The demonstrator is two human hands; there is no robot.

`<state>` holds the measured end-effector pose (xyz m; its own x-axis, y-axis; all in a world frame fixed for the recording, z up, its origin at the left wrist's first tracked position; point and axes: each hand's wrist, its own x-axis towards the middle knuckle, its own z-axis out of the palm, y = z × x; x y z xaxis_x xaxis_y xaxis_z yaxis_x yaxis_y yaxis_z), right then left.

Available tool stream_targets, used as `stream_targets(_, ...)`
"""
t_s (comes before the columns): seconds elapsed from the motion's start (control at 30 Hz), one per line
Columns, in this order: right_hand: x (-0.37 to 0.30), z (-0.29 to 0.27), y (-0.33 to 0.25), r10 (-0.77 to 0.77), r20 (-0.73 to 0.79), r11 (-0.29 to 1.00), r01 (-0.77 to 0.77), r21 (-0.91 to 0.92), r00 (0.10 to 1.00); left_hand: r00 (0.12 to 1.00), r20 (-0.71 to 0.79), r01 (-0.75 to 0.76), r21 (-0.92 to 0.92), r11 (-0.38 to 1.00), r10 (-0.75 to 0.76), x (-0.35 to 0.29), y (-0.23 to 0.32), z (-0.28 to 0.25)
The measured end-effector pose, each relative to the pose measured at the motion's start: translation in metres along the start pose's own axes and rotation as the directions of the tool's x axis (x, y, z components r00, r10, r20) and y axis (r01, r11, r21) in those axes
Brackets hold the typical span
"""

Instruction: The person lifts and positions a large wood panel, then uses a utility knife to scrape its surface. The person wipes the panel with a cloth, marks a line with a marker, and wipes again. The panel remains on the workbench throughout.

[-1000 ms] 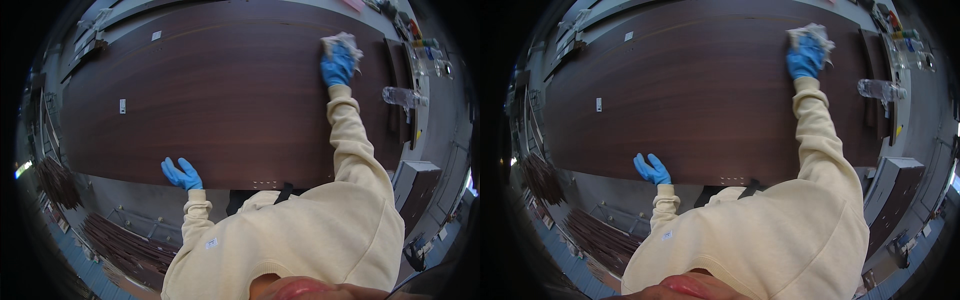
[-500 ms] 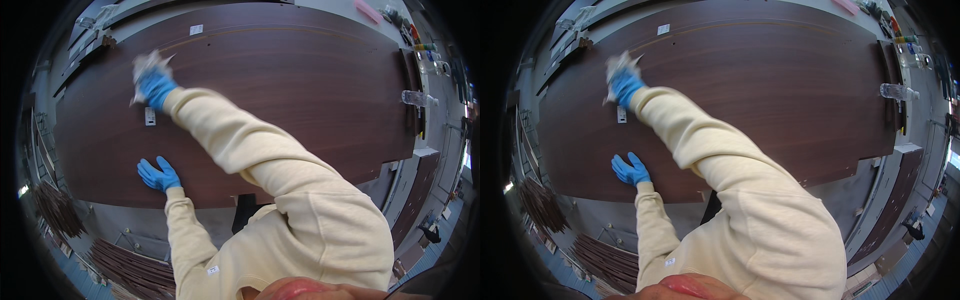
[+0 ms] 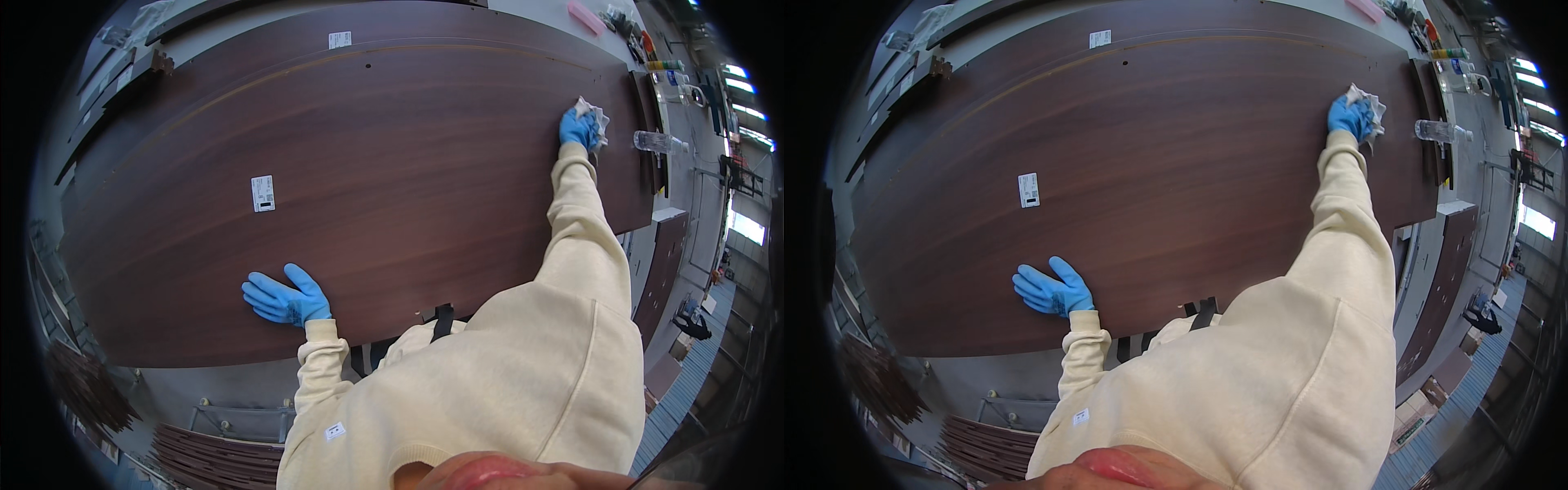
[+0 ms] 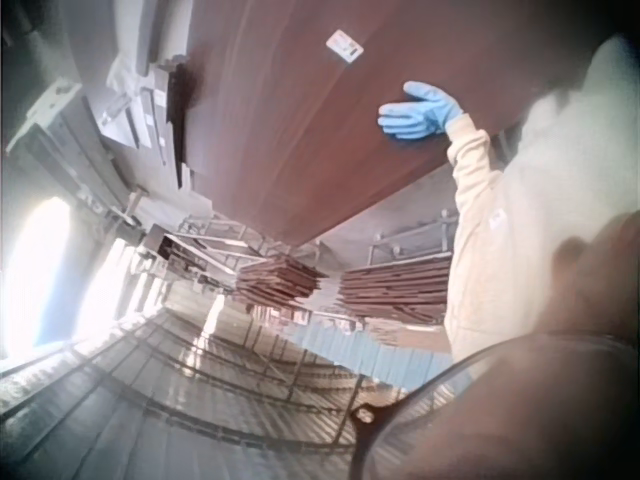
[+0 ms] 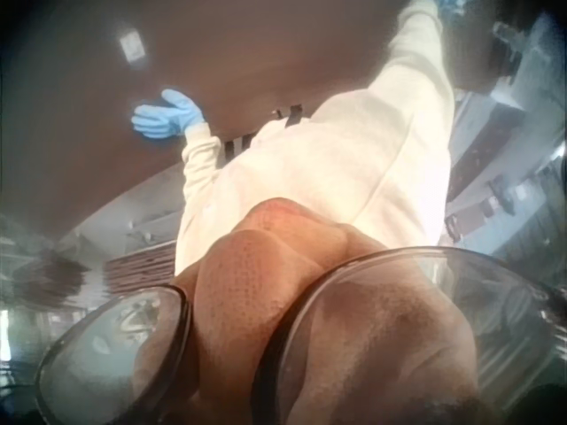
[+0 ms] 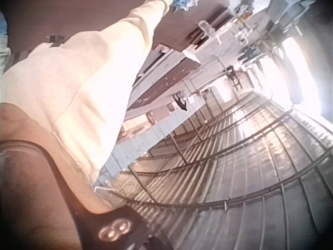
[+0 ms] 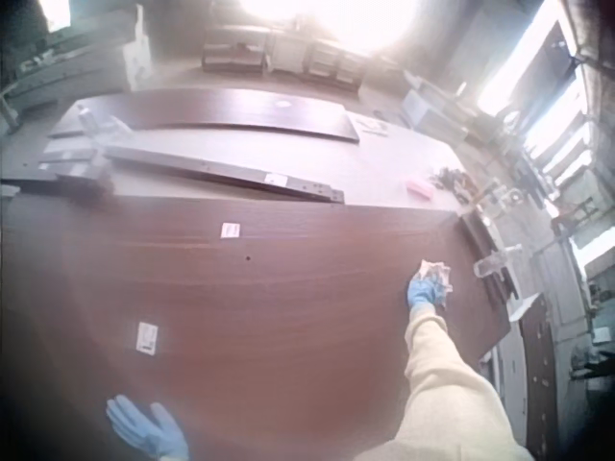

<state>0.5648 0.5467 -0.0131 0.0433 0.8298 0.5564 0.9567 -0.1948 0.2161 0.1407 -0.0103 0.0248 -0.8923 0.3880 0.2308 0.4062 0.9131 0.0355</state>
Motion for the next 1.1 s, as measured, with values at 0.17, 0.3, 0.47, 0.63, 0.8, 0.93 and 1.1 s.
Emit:
stream_targets(0.17,-0.105,-0.208,-0.230,-0.616,0.303,0.679,0.295,0.672,0.727,1.000,0.004,0.020,-0.004,1.000,-0.020,0.000,-0.002,-0.003)
stream_targets(0.3,-0.251,-0.401,-0.306,-0.826,-0.289,0.051,0.575,0.816,0.484,0.994,-0.056,-0.097,-0.010,0.995,0.096,0.001,-0.017,0.012)
stream_targets(0.47,-0.269,-0.364,-0.287,-0.725,-0.400,0.012,0.591,0.807,0.561,0.997,-0.046,-0.073,-0.161,0.984,0.066,0.002,-0.007,-0.002)
stream_targets(0.63,-0.090,-0.147,-0.067,-0.417,-0.001,0.760,0.349,0.548,0.909,0.995,-0.080,-0.064,-0.132,0.989,0.053,-0.004,-0.010,0.001)
stream_targets(0.8,-0.049,-0.117,0.065,0.033,0.375,0.997,-0.056,0.051,0.926,0.997,-0.071,-0.027,-0.073,0.997,0.022,-0.007,-0.010,0.011)
stream_targets(0.93,-0.203,-0.233,-0.091,-0.660,-0.086,0.496,0.518,0.697,0.746,0.998,-0.068,-0.017,-0.062,0.998,0.013,-0.003,-0.008,0.014)
stream_targets(1.1,-0.353,-0.361,-0.154,-0.762,-0.341,-0.024,0.503,0.864,0.550,0.988,-0.153,-0.053,-0.229,0.972,0.018,0.009,-0.035,0.034)
